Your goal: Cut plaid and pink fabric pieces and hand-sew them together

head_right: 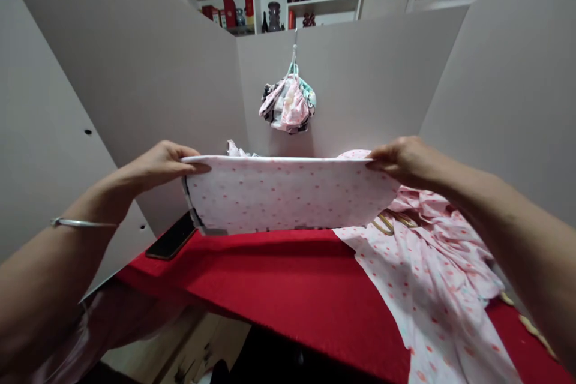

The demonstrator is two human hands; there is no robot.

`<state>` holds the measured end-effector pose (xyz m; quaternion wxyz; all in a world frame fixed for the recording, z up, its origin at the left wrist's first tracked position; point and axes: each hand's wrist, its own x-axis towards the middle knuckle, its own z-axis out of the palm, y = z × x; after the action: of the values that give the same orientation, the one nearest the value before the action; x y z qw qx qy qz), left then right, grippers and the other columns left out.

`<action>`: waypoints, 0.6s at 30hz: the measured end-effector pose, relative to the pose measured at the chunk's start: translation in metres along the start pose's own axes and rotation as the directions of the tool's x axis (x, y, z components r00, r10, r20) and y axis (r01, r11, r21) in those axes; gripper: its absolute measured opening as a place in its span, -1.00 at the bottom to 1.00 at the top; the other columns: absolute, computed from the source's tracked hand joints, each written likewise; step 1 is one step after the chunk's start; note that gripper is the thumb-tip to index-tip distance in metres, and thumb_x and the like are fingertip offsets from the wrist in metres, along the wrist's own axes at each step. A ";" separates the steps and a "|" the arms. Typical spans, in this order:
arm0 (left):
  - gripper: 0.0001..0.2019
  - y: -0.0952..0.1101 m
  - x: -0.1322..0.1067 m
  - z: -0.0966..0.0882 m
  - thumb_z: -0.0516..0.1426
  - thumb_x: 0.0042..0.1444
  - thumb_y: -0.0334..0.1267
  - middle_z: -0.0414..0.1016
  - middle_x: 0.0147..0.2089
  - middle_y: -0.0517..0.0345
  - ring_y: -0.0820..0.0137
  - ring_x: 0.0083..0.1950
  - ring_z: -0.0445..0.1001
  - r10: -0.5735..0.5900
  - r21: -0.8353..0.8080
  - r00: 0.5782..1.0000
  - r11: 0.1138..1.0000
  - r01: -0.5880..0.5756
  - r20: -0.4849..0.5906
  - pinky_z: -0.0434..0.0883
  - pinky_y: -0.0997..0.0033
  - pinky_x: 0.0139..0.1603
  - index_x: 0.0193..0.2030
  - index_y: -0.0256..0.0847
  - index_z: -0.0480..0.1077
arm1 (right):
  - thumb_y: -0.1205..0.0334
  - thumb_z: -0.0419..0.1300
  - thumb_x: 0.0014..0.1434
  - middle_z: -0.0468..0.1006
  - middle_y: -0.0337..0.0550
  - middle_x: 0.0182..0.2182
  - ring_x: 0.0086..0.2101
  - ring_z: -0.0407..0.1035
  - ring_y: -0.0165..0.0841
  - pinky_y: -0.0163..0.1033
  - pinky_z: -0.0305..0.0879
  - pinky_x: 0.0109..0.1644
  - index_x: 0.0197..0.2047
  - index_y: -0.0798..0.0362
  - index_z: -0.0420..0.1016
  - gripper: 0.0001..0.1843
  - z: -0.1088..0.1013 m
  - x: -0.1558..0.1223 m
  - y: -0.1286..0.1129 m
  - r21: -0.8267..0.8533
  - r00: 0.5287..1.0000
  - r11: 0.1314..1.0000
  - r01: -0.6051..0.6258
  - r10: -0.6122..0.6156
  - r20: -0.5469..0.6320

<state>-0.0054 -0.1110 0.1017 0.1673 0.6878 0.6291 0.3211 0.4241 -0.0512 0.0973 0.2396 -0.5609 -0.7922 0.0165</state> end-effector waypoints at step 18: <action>-0.82 -0.010 0.028 0.002 0.20 -0.10 -0.24 0.45 -0.53 0.18 0.50 -0.48 0.33 -0.026 -0.129 0.999 0.991 0.028 0.019 0.27 0.50 -0.40 -0.39 -0.33 0.51 | 0.11 0.11 0.08 0.52 -0.24 -0.51 -0.47 0.27 -0.58 -0.36 0.12 -0.31 -0.27 0.30 0.58 -0.60 0.017 0.047 0.020 0.084 0.986 0.996 -0.043 0.028 0.166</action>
<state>-0.0122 -0.0818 0.1002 0.2211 0.6697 0.6149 0.3528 0.4229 0.0019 0.0935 0.1972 -0.5607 -0.7977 0.1017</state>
